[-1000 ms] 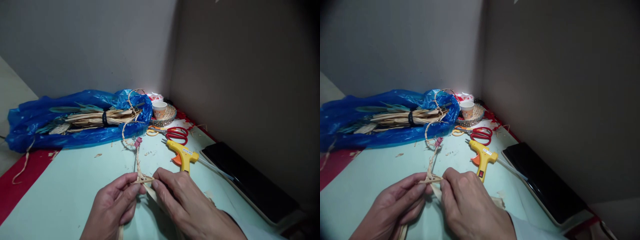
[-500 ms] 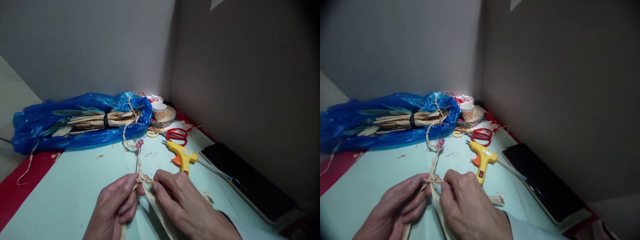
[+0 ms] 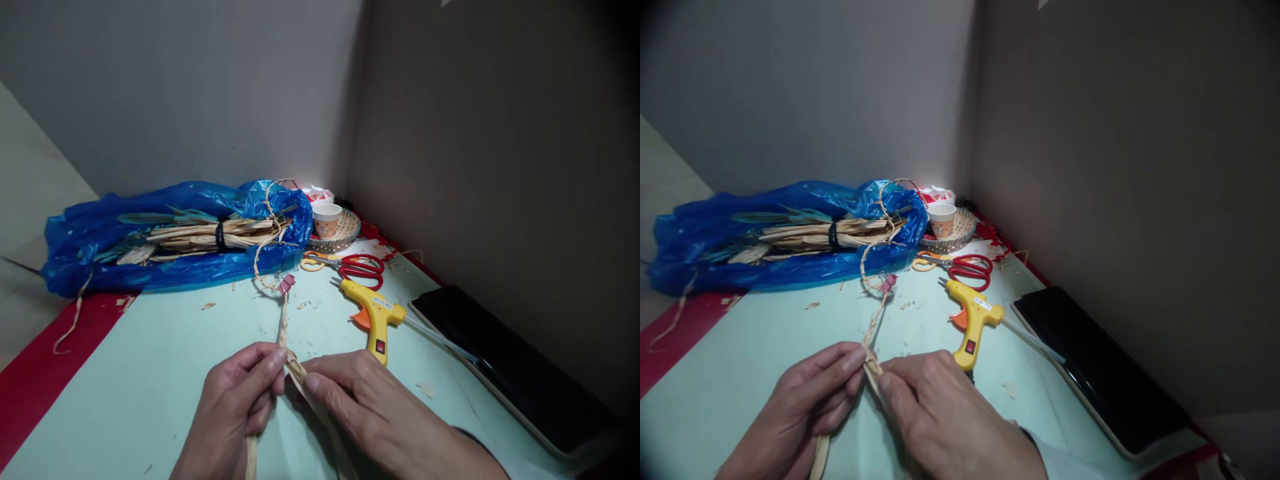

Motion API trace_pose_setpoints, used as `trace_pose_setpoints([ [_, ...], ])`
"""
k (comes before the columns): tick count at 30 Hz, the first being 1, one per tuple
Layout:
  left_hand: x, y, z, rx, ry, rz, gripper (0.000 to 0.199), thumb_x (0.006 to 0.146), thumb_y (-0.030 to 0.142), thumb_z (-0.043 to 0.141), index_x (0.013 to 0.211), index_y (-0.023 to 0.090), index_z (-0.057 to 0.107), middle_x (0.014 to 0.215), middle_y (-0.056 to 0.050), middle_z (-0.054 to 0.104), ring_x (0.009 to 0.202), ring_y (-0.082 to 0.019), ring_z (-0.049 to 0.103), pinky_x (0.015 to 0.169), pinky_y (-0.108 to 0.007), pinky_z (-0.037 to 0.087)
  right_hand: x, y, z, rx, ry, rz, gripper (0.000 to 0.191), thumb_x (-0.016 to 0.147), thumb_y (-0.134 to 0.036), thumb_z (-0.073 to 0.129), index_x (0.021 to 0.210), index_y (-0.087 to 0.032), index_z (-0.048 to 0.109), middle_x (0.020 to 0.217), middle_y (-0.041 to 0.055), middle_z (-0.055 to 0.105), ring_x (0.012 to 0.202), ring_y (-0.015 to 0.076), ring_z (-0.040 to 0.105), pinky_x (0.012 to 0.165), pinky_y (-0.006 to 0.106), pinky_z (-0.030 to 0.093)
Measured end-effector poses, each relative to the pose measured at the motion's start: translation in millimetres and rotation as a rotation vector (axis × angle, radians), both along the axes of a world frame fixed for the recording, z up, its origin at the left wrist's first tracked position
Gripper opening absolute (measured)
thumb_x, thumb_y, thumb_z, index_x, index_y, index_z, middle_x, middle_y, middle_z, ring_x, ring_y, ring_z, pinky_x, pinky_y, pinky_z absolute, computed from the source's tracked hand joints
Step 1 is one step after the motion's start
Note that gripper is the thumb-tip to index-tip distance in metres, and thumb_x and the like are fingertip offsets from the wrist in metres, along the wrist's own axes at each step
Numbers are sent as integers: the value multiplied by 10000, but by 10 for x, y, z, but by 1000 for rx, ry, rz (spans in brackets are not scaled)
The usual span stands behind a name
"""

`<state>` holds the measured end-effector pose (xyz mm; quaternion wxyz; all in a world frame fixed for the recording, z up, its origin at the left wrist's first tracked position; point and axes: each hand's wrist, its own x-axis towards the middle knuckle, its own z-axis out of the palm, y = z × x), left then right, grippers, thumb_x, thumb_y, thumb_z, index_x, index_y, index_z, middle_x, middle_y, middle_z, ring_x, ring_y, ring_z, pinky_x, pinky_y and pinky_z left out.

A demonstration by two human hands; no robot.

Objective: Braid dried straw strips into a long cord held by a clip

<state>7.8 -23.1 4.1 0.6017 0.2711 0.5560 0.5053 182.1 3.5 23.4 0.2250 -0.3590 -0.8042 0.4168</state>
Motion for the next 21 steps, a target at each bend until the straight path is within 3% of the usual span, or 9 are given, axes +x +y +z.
trace_pose_setpoints([
  [5, 16, 15, 51, 3, 4, 3, 275, 708, 373, 739, 642, 134, 620, 505, 71, 454, 383, 13, 173, 395, -178, 61, -81, 65, -92, -170, 12, -10, 313, 973, -339, 407, 811, -191, 630, 661, -23, 598, 597, 96, 504, 560, 209, 378],
  [8, 28, 22, 76, 2, 25, 19, 255, 701, 355, 739, 639, 133, 630, 491, 73, 446, 380, 7, 182, 396, -183, 71, -85, 72, -113, -85, 47, -99, 237, 942, -313, 473, 847, -189, 651, 654, -16, 609, 578, 100, 515, 535, 207, 381],
  [11, 32, 26, 73, -24, 51, -4, 255, 692, 348, 742, 610, 126, 648, 437, 88, 371, 383, -4, 167, 393, -187, 75, -68, 46, -113, 257, 102, -145, 167, 915, -196, 503, 856, -160, 655, 724, 19, 629, 627, 110, 550, 573, 215, 411],
  [16, 52, 6, 28, -81, 73, 14, 260, 657, 368, 763, 627, 120, 692, 420, 91, 334, 405, -18, 186, 402, -175, 110, -113, -52, -120, 977, 44, -80, 201, 854, -34, 462, 789, -86, 645, 618, 51, 571, 556, 148, 495, 493, 274, 367],
  [19, 67, -9, 9, -82, 83, 18, 227, 655, 349, 771, 669, 129, 718, 425, 70, 422, 426, -34, 298, 429, -163, 214, -228, -118, -162, 1180, -109, -20, 256, 823, -7, 428, 677, -128, 599, 576, 36, 553, 516, 159, 492, 472, 298, 364],
  [21, 66, -12, 2, -75, 59, -10, 209, 657, 333, 771, 663, 130, 720, 460, 34, 525, 460, -60, 411, 465, -171, 305, -338, -163, -210, 1350, -83, -58, 255, 821, -42, 430, 638, -141, 577, 522, 33, 537, 466, 160, 478, 426, 300, 347],
])
